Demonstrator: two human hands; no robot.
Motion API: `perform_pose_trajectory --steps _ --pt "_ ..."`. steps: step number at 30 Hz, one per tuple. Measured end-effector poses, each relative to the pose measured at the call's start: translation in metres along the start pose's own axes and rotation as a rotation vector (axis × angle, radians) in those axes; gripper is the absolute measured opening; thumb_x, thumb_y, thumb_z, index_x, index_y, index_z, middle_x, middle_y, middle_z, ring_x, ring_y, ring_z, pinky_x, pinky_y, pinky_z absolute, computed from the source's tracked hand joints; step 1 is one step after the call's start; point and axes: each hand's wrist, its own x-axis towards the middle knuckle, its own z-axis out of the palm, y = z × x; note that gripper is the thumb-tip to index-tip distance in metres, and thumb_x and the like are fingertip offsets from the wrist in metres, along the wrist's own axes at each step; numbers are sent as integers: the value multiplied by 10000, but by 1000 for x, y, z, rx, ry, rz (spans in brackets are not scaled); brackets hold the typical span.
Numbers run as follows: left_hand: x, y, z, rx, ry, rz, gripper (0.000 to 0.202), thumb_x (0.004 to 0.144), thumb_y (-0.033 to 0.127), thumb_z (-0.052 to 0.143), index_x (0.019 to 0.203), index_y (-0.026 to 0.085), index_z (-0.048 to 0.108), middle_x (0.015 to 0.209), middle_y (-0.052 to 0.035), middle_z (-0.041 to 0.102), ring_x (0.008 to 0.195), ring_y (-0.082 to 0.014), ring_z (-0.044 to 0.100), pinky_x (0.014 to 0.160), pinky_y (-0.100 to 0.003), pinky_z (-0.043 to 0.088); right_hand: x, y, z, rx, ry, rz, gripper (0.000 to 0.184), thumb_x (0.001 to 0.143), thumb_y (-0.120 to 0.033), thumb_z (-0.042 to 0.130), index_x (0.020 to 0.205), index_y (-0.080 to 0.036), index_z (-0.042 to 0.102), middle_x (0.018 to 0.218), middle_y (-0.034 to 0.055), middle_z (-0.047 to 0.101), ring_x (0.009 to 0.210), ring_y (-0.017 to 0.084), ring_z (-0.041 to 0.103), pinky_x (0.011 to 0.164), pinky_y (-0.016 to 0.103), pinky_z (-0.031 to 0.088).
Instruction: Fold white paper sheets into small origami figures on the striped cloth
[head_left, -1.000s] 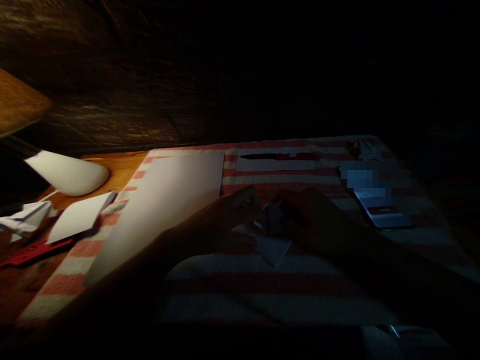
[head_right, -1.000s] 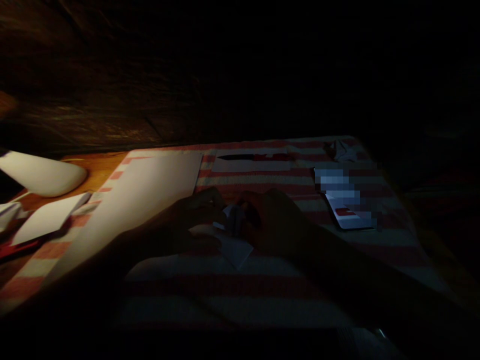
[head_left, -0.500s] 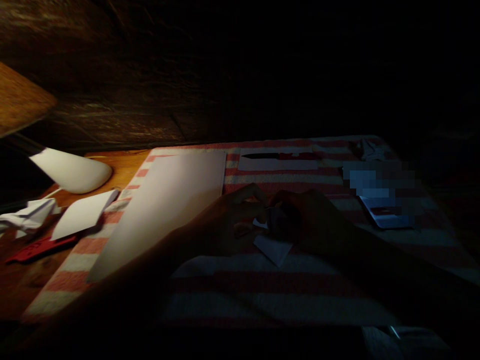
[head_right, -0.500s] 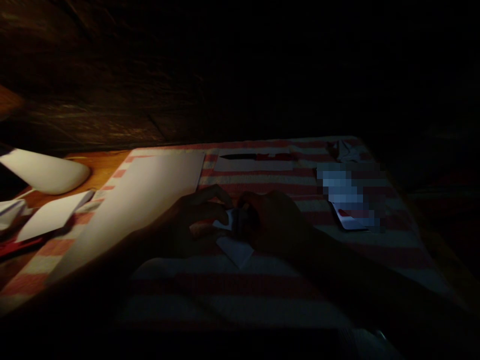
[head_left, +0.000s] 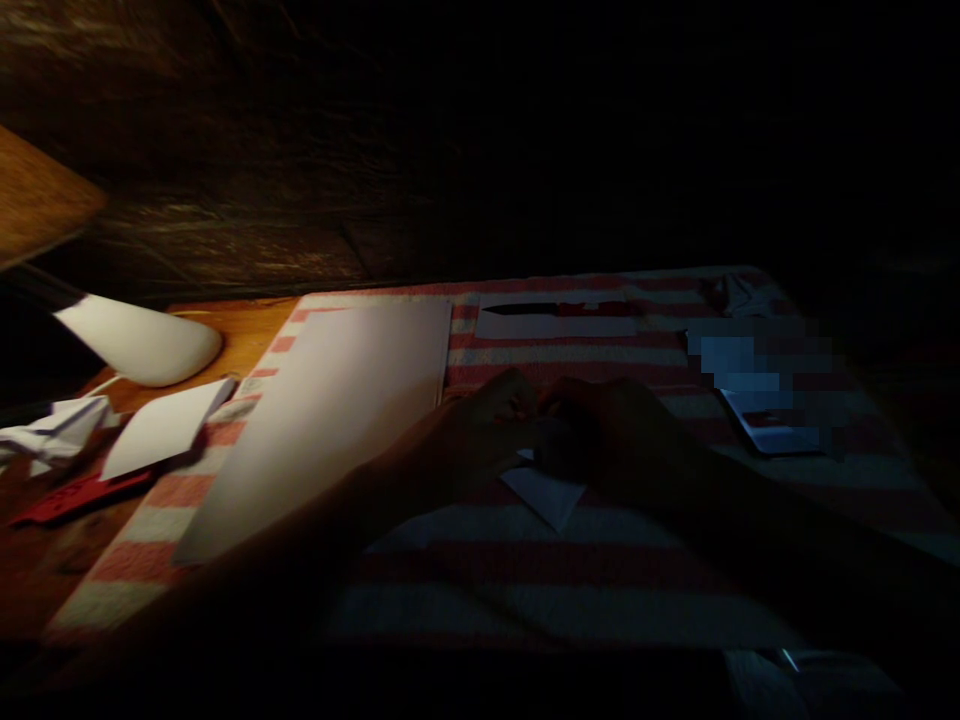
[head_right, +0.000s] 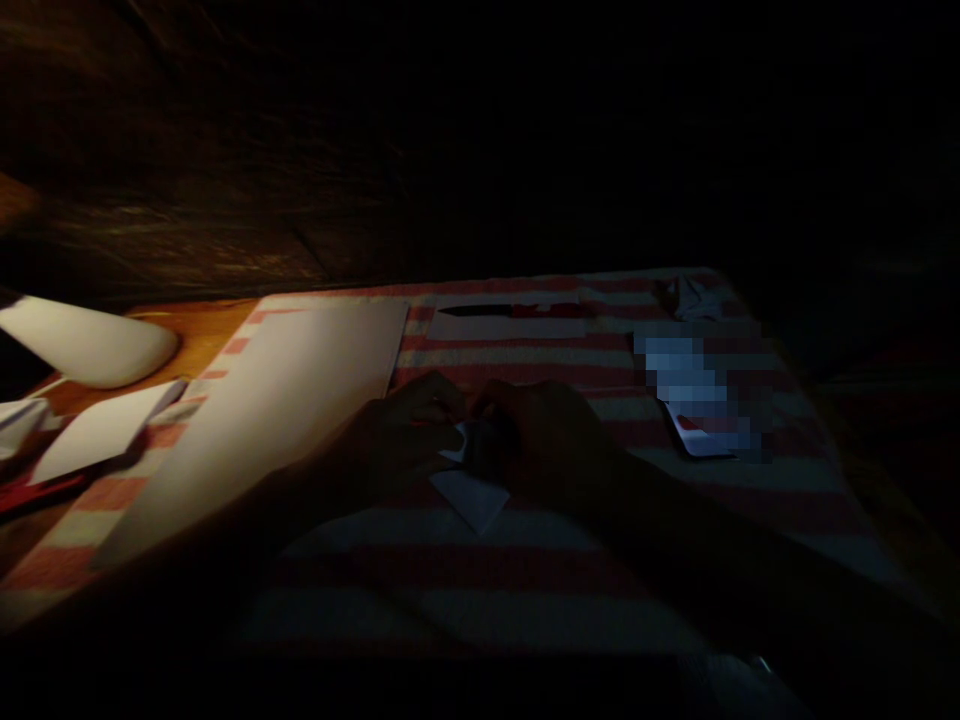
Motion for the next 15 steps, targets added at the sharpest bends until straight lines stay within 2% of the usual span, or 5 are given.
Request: perform_pose_trajectory --steps 2,4,9,15 --pt "0 -2 0 95 16 124 116 970 190 552 881 167 624 992 -47 588 800 -115 620 667 -215 534 1 -1 0 -8 -1 5 288 829 -257 662 1113 -209 682 824 9 745 694 180 679 584 262 396" --pt "-1 -5 -1 143 32 186 98 953 163 563 908 166 650 1034 -63 572 837 -128 621 681 -224 544 1 -1 -1 -21 5 21 301 834 -298 671 1120 -208 686 825 17 746 682 185 678 574 265 396" --pt "-2 -7 1 153 50 203 154 916 132 597 1040 180 674 1081 -72 557 893 -156 632 717 -255 573 1 -1 1 -40 9 29 430 763 -356 768 1156 -215 666 893 28 765 731 209 700 590 273 421" --pt "-3 -8 3 171 69 171 155 869 101 621 999 175 661 1097 -72 563 940 -173 646 733 -263 579 -4 -3 5 94 78 43 441 829 -317 721 1236 -233 576 975 11 770 781 199 712 633 283 453"
